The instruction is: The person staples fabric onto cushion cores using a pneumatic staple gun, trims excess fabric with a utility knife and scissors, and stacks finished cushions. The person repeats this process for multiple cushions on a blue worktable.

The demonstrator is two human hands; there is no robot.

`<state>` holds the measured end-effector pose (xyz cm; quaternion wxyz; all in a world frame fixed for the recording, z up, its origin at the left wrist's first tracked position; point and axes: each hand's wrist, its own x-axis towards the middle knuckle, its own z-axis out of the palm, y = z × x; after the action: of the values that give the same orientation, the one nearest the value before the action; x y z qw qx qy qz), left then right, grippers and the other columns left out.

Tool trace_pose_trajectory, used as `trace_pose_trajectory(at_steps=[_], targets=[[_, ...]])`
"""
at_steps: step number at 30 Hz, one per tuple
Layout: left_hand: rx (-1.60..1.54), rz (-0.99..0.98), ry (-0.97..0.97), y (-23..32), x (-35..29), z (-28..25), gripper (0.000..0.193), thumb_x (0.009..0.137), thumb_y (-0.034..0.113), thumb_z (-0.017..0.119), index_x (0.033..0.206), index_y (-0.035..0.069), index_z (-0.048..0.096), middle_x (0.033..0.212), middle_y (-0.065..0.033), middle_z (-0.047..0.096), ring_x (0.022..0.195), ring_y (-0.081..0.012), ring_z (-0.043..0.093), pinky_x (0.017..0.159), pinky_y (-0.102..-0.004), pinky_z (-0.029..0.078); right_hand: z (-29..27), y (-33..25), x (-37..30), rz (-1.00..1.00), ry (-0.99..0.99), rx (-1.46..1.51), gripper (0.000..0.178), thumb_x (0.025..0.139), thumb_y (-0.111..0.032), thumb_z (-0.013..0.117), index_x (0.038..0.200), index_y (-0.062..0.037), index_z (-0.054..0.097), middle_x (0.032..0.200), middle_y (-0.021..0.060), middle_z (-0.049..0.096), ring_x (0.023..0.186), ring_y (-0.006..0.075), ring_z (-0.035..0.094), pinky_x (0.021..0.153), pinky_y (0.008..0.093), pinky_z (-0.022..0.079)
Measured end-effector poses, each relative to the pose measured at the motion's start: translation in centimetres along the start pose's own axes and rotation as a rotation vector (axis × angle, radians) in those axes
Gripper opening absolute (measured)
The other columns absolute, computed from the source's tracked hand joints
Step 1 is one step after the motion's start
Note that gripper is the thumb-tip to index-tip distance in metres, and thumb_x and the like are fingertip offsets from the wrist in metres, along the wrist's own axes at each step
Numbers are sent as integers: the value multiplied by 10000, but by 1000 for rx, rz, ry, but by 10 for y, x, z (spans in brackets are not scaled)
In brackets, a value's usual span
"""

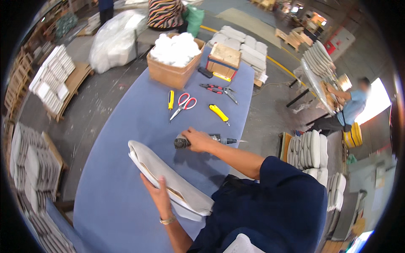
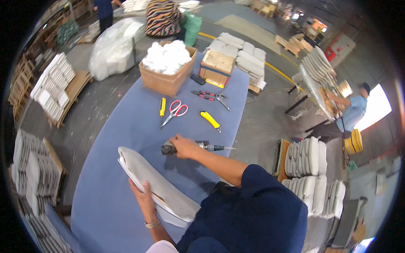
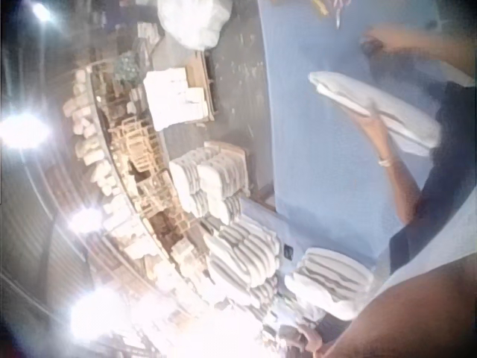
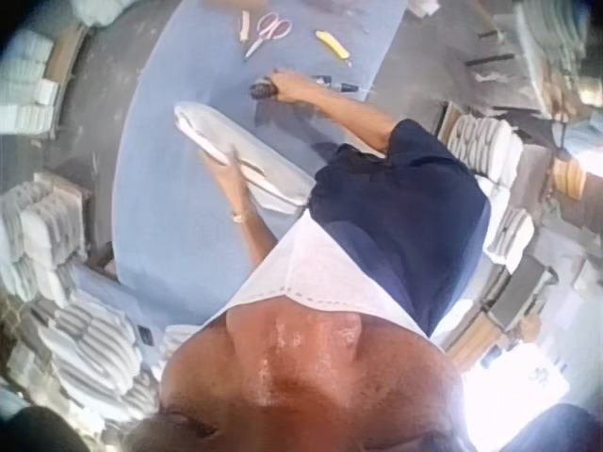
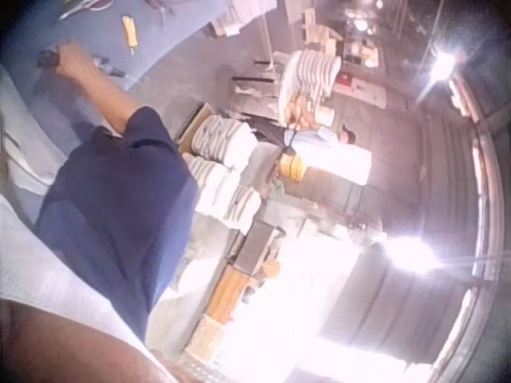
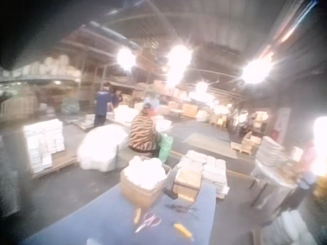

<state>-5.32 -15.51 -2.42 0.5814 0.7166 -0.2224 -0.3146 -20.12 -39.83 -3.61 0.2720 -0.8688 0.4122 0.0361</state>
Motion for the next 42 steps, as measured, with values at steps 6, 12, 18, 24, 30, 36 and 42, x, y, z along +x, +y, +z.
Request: trace_pose_trajectory(at_steps=[6,12,18,24,30,36,42], targets=[[175,-136,231,33,-67,35,971,841,311,842,1561,-18,280,1328,-284,634,1204,-368,653,1014,-420,510,50,47,5,-211,-80,309,643,841,-303,804,1392,-56,581,1394,211,557,1260,354,592,1039,458,505],[427,-169,204,31,-70,82,895,921,471,722,1556,-12,318,1301,-308,641,1162,-443,663,954,-470,537,4,-57,1,-640,21,642,777,845,-318,782,1496,-50,452,1418,221,538,1260,405,579,1053,499,475],[564,-45,437,3,-94,137,803,1026,516,544,1574,-18,298,1221,-352,657,1066,-500,677,890,-515,544,-5,-46,35,-444,35,495,727,829,-168,685,1489,-33,412,1264,226,655,1131,380,655,970,451,517],[638,-275,340,29,-88,146,825,980,453,613,1585,6,273,1288,-343,620,1092,-493,660,898,-544,538,-20,-34,71,-369,-99,362,447,903,-283,678,1272,-41,611,1045,205,733,995,398,699,882,475,528],[751,-199,367,29,-82,167,1054,852,320,762,1633,83,96,1512,-310,436,1200,-509,601,936,-555,541,13,-25,88,-341,-109,571,466,1054,-392,485,1260,-17,670,1125,221,739,1029,399,705,906,458,523],[813,-308,280,37,-88,143,941,838,230,751,1606,74,230,1255,-300,652,1039,-507,672,903,-541,552,15,-20,83,-298,-291,893,478,1053,-414,504,1155,10,701,972,155,762,906,272,720,829,404,529],[793,-148,185,55,-179,90,807,802,179,767,1529,77,432,1096,-286,717,985,-456,703,880,-501,570,-4,17,7,-595,-472,666,380,1076,-321,529,1084,26,681,864,35,693,754,110,606,695,303,501]])
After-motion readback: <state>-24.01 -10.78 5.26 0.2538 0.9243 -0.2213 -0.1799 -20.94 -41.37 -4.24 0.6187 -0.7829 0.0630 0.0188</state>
